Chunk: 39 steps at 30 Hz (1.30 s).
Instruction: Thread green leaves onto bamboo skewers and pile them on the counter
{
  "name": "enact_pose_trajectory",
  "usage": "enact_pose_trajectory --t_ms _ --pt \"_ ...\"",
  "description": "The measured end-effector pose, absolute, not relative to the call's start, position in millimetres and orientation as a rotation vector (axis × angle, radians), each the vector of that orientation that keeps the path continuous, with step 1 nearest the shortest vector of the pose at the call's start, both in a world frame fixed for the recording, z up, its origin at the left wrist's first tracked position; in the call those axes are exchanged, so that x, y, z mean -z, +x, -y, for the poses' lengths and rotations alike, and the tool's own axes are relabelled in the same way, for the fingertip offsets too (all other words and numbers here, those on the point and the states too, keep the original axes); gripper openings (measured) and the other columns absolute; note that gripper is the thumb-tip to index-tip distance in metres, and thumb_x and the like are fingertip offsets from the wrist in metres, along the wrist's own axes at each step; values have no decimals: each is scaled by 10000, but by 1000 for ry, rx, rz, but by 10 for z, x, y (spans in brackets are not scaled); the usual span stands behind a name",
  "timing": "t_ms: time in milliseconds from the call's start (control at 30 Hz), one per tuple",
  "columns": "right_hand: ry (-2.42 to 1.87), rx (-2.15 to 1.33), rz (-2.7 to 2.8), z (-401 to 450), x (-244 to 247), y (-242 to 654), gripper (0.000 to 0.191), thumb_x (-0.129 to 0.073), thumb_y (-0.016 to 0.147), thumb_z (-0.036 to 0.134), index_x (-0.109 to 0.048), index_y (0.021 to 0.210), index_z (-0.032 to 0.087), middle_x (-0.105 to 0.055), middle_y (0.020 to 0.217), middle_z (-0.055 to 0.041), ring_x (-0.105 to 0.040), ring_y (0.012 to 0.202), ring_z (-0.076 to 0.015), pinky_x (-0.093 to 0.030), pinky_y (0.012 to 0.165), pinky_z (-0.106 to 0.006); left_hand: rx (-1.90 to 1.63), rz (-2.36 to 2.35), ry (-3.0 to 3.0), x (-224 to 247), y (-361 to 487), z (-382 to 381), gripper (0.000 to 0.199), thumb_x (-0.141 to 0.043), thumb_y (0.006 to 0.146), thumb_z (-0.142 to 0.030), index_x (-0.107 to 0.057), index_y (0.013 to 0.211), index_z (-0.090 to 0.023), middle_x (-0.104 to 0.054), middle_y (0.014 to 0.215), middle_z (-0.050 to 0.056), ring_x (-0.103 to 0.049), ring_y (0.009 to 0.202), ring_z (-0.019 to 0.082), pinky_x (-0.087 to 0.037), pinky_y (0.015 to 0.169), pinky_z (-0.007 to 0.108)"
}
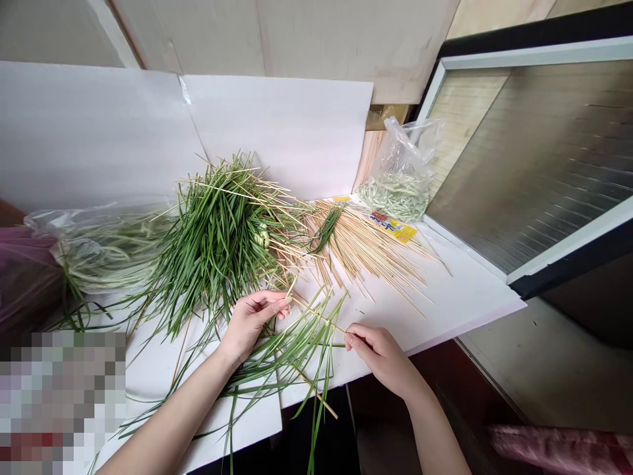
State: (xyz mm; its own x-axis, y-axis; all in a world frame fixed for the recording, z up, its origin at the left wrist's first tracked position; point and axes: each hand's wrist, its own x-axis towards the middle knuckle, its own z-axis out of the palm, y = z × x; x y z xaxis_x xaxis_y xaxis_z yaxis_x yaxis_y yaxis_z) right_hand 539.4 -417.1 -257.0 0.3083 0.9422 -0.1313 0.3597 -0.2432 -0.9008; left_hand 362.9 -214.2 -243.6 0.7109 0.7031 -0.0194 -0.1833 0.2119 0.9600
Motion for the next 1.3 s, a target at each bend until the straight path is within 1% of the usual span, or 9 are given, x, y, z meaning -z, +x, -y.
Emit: enact_pose_trajectory --t_ms 133,300,433,533,700,833,1067,1167,1300 --pt "-1767 -888 1183 4167 2591 5395 413 -426 980 520 -492 727 200 -320 644 36 -264 560 -130 -202 512 -259 -644 -515 1194 2435 3621 2145 225 -856 681 -306 -786 808 -134 -715 650 36 -606 603 121 -495 630 243" --pt "-1761 -885 1199 4163 2583 5392 396 -423 985 494 -497 733 198 -331 653 33 -269 570 -131 -210 522 -262 -650 -522 1182 2439 3616 2157 208 -870 657 -289 -787 781 -143 -710 627 29 -589 581 113 -483 623 240" --pt "-1768 -886 1202 4161 2561 5382 418 -418 977 529 -490 729 201 -346 652 28 -276 569 -134 -208 526 -265 -640 -530 1181 2448 3619 2160 225 -877 641 -299 -786 775 -143 -707 623 31 -582 572 117 -478 618 250" --pt "-1778 -895 1198 4159 2544 5378 430 -421 974 547 -491 727 202 -344 653 28 -278 574 -138 -206 529 -265 -617 -536 1189 2441 3616 2158 237 -868 654 -313 -785 788 -136 -703 626 33 -578 574 118 -473 616 249" --pt "-1764 -897 1202 4162 2508 5370 365 -435 989 465 -494 740 206 -343 661 35 -284 585 -141 -220 547 -263 -634 -519 1214 2401 3617 2161 235 -840 702 -327 -770 824 -138 -697 669 26 -586 623 118 -469 643 243" --pt "-1773 -843 1261 4175 2508 5366 346 -430 1008 409 -522 748 201 -390 676 21 -342 630 -155 -269 584 -272 -662 -539 1245 2375 3620 2170 241 -838 702 -348 -738 752 -134 -656 624 9 -555 594 112 -443 623 242" --pt "-1775 -808 1294 4167 2533 5368 355 -421 1015 423 -556 773 201 -468 704 2 -427 669 -176 -331 628 -280 -622 -547 1202 2358 3612 2190 234 -833 710 -349 -731 707 -138 -655 606 8 -535 566 101 -423 615 241" --pt "-1767 -794 1297 4157 2530 5346 350 -429 1014 415 -564 774 199 -472 703 6 -418 657 -170 -325 622 -274 -599 -559 1167 2364 3610 2215 238 -835 706 -351 -731 696 -137 -662 602 11 -539 565 99 -422 617 238" --pt "-1757 -808 1287 4130 2522 5272 345 -435 1014 402 -578 778 194 -469 688 12 -379 622 -155 -286 589 -270 -540 -571 1189 2400 3620 2283 276 -860 664 -361 -709 669 -129 -672 622 20 -544 577 103 -410 602 233"
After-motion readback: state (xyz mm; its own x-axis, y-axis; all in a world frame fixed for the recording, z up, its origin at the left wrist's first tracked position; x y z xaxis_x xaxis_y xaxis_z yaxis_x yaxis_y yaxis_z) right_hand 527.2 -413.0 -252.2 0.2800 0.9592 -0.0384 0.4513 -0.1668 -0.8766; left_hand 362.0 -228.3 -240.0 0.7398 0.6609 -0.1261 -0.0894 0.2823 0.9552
